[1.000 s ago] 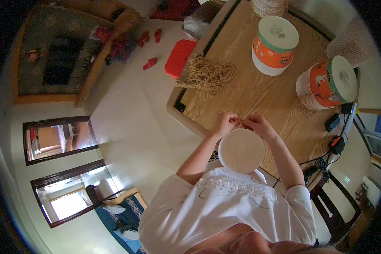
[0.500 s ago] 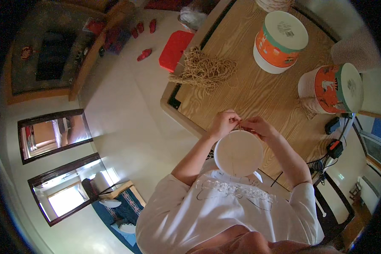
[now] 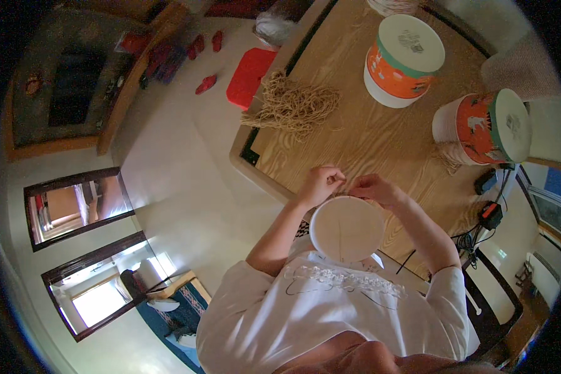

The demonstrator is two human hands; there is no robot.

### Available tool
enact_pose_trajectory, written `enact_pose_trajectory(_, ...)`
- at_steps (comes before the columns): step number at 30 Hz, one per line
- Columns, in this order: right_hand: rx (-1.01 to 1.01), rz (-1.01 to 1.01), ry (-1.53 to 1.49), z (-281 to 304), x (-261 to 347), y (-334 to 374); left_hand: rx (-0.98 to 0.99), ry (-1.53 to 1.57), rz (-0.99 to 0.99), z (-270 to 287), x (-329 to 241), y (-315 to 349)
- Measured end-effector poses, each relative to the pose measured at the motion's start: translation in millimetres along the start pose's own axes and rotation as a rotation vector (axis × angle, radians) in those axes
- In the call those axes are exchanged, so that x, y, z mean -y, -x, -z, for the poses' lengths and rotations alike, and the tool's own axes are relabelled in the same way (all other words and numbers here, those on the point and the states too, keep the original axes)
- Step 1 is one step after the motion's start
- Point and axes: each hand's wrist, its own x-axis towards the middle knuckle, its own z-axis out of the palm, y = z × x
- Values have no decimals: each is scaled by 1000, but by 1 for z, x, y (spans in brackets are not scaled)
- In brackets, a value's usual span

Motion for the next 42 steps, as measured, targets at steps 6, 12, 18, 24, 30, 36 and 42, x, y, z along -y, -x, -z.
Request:
enact_pose_trajectory(6, -72, -135, 105, -3, 14, 2, 132, 201, 102, 6, 4, -2)
enact_pose_trajectory(12, -16, -19, 63, -3, 12, 3, 84, 142, 43, 7, -3, 0)
enact_pose_trajectory(18, 77, 4, 99, 2, 5, 0, 56, -64, 23, 5, -19, 3)
enact_pose_trajectory(24, 38, -52, -20, 2, 4, -1, 95, 45, 82, -2, 2, 4)
enact_pose_trajectory(30, 15, -137, 216, -12, 44, 11, -12, 21, -23, -4, 1, 3)
enact_pose_trajectory(36, -65, 73, 223, 3, -3, -2, -19, 127, 6, -7, 2, 6)
enact_pose_trajectory(42, -525, 361, 125, -32, 56, 56, -31, 578, 179, 24, -54, 25)
